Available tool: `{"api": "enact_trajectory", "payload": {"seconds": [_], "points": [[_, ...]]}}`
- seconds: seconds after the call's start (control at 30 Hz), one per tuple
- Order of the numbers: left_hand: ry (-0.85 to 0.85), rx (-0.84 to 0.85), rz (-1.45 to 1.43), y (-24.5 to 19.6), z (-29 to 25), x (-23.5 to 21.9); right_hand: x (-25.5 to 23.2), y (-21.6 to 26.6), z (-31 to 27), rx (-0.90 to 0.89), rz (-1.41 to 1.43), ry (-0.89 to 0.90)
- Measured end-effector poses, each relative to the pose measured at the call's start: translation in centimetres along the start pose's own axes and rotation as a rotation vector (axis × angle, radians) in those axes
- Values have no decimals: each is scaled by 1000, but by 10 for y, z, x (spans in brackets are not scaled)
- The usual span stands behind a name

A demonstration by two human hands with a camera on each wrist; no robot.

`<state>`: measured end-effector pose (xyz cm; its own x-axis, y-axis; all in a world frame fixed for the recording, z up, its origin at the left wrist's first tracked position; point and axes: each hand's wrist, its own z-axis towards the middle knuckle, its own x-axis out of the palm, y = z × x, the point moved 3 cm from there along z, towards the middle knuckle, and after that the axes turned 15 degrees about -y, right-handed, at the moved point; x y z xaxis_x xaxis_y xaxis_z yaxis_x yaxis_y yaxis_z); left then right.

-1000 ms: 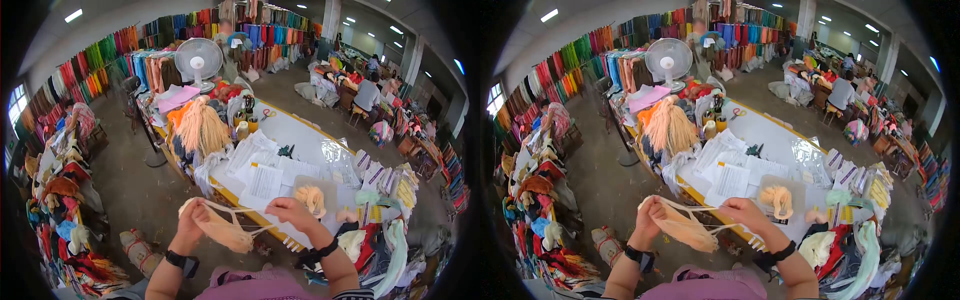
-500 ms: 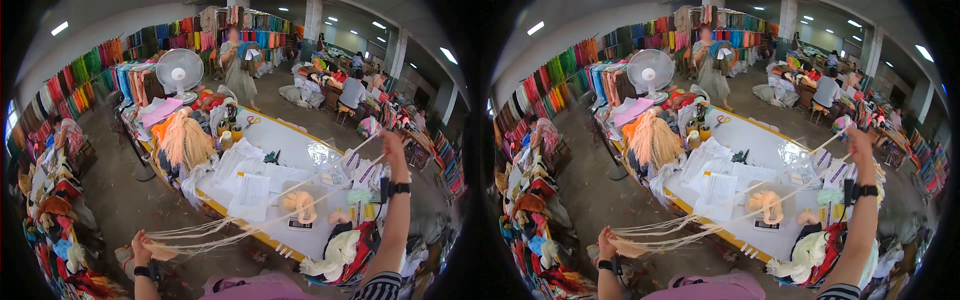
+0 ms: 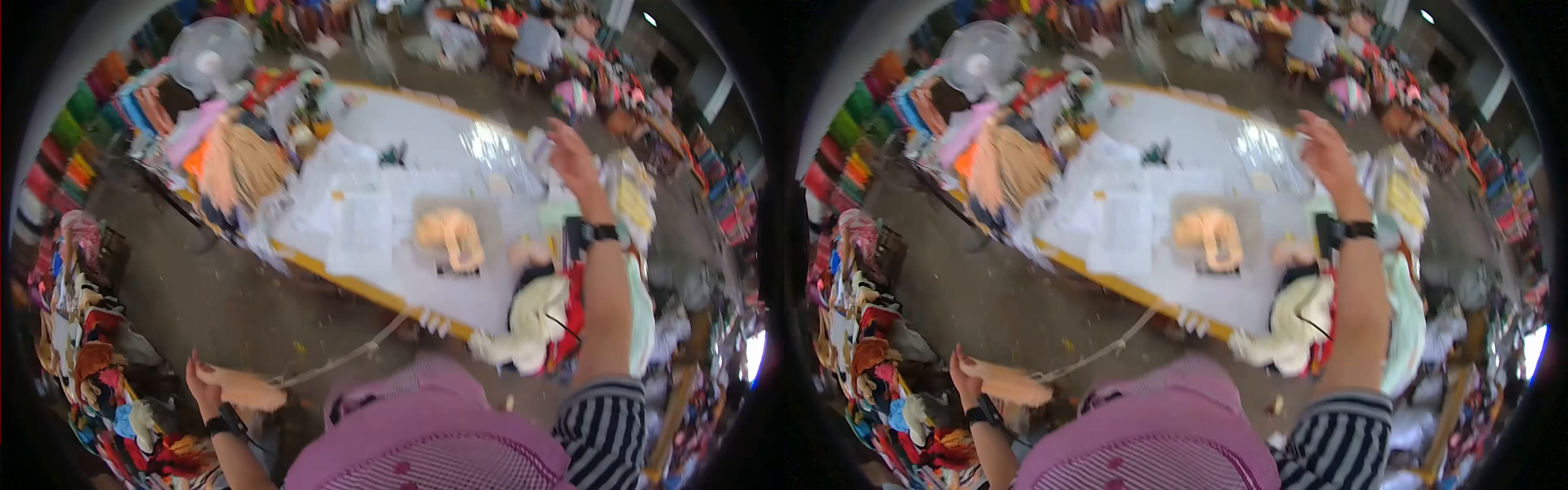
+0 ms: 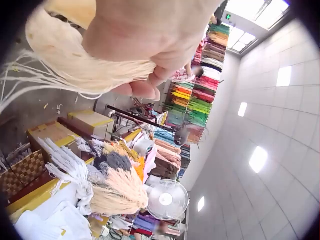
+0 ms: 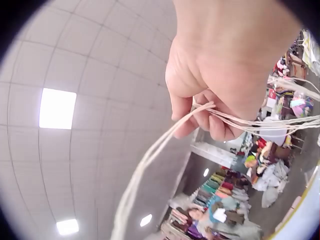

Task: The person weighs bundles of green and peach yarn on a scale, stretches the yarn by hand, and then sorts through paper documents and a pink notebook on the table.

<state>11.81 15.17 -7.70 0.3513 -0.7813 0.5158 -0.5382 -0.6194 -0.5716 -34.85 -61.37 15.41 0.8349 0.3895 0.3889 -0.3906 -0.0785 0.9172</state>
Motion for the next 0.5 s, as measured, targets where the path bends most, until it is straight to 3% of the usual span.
{"api": "enact_trajectory", "payload": {"seconds": [0.03, 0.1, 0.23, 0.3, 0.4, 0.43, 0.5], "points": [[-24, -28, 46, 3, -9, -1, -35, -60, 19, 187, 158, 84], [40, 42, 53, 4, -14, 6, -46, -137, -9, 309, 65, -71], [-75, 148, 43, -9, -30, -2, -77, -260, -65, 569, -182, -303], [-82, 122, 52, -21, -27, -16, -78, -296, -94, 636, 26, -446], [-81, 104, 11, -30, -42, -20, -125, -409, -112, 661, -80, -660], [-79, 106, 12, -29, -47, -20, -124, -429, -123, 676, -75, -702], [31, 191, 112, -27, -57, -16, -77, -378, -150, 661, -16, -516]]}}
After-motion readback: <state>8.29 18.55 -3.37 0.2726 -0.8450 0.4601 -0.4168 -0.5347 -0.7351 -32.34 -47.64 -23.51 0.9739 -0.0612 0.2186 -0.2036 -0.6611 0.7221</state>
